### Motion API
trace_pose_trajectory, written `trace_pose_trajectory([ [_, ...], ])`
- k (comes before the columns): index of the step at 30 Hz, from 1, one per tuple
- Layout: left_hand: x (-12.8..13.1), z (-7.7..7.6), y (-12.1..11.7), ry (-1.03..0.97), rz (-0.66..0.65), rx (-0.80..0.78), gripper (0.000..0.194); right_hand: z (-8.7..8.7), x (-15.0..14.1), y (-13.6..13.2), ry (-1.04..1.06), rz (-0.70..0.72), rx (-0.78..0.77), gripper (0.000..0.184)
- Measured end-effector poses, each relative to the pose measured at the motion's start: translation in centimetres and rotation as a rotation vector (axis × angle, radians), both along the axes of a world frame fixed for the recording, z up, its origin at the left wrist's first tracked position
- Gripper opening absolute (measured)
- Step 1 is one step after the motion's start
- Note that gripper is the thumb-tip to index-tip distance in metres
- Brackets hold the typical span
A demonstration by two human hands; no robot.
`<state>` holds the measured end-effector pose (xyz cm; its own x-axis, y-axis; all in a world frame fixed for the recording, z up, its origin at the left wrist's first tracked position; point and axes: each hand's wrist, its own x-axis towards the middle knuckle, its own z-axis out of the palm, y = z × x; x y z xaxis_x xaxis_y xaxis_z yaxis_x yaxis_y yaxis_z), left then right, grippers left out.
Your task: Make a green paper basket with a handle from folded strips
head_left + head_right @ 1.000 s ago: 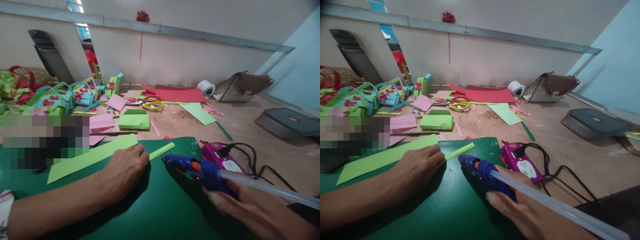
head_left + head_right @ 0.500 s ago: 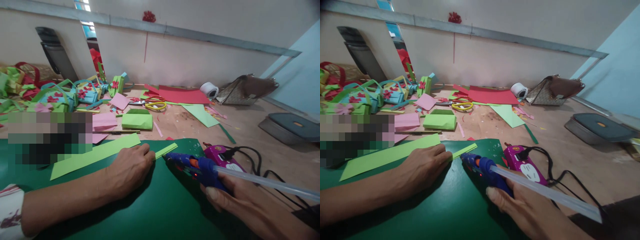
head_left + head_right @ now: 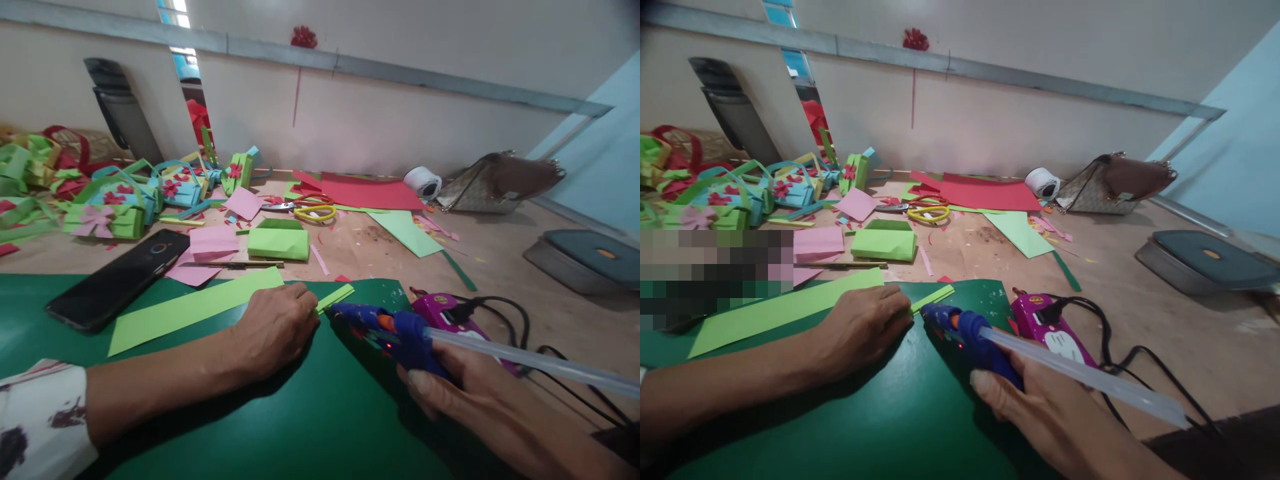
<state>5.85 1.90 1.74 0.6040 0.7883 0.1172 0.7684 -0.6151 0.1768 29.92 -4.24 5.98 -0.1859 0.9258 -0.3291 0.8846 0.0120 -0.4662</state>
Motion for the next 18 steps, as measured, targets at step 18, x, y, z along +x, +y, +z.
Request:
trace_pose_trajectory([
  [18,0.0,-0.8,-0.1,-0.018,-0.004,0.084,0.024,2.5,-2.2,1.2,0.086,0.054,0.031,0.04],
])
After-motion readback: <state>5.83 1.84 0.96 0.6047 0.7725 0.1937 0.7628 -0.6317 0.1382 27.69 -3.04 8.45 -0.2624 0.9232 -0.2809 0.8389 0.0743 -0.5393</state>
